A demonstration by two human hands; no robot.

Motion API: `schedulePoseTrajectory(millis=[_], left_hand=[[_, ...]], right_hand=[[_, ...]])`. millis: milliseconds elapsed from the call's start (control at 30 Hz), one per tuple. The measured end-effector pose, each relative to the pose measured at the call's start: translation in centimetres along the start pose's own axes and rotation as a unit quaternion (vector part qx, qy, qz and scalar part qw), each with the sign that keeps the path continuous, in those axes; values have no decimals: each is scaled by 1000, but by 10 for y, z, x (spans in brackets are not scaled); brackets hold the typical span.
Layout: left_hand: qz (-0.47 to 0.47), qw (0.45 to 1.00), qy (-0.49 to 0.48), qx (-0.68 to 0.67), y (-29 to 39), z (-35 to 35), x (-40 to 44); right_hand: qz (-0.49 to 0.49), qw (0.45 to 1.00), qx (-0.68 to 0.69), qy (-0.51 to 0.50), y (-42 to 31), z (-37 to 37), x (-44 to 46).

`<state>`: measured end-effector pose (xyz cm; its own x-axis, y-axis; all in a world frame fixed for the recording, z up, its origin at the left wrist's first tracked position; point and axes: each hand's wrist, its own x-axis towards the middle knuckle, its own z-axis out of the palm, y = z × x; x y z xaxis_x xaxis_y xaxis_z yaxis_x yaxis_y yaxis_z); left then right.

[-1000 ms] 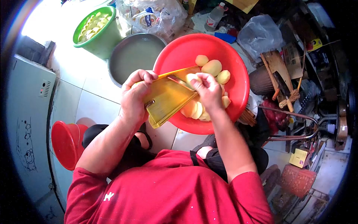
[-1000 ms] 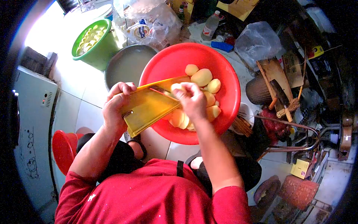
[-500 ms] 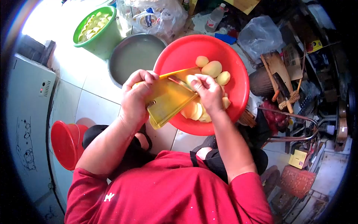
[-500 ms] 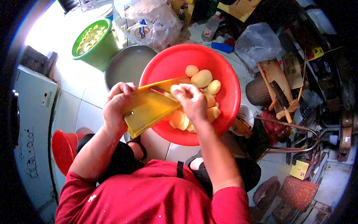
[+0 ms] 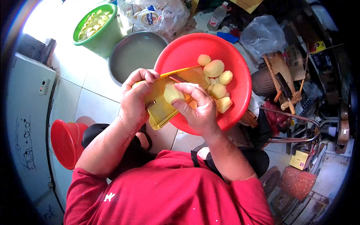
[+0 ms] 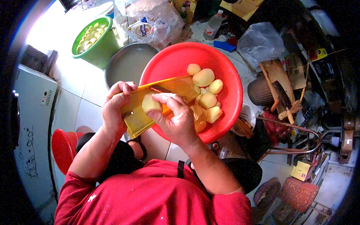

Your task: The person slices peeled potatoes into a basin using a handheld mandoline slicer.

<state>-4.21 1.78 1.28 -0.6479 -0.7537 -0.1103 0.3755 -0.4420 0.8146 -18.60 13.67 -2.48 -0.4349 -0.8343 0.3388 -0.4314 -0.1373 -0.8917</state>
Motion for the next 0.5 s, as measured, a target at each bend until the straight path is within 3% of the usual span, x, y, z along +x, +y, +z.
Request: schedulePoseTrajectory(millis=[67,167,233,300,333,367,433,500], left_hand=[[2,1000,-4,13,0,0,0],[-2,1000,4,-12,-2,1,0],[-5,1000,1,-21,-4,0,1],[-4,1000,11,-16,-1,2,1],[-2,1000,16,-7,-1,2,1],[-3,1000,17,-7,-2,2,0],[0,1000,2,-5,-2,1,-2],[0,1000,4,-9,-3,1,0]], right_hand=[[58,996,-33,52,15,-2,1],[227,967,-35,111,85,-18,9],[232,965,7,119,72,-17,16],[136,987,-42,77,35,-11,7],[104,993,32,44,9,-4,4],[-8,1000,-27,11,-8,0,2],[-9,999,-33,39,-2,4,1],[119,988,-52,86,37,-8,7]])
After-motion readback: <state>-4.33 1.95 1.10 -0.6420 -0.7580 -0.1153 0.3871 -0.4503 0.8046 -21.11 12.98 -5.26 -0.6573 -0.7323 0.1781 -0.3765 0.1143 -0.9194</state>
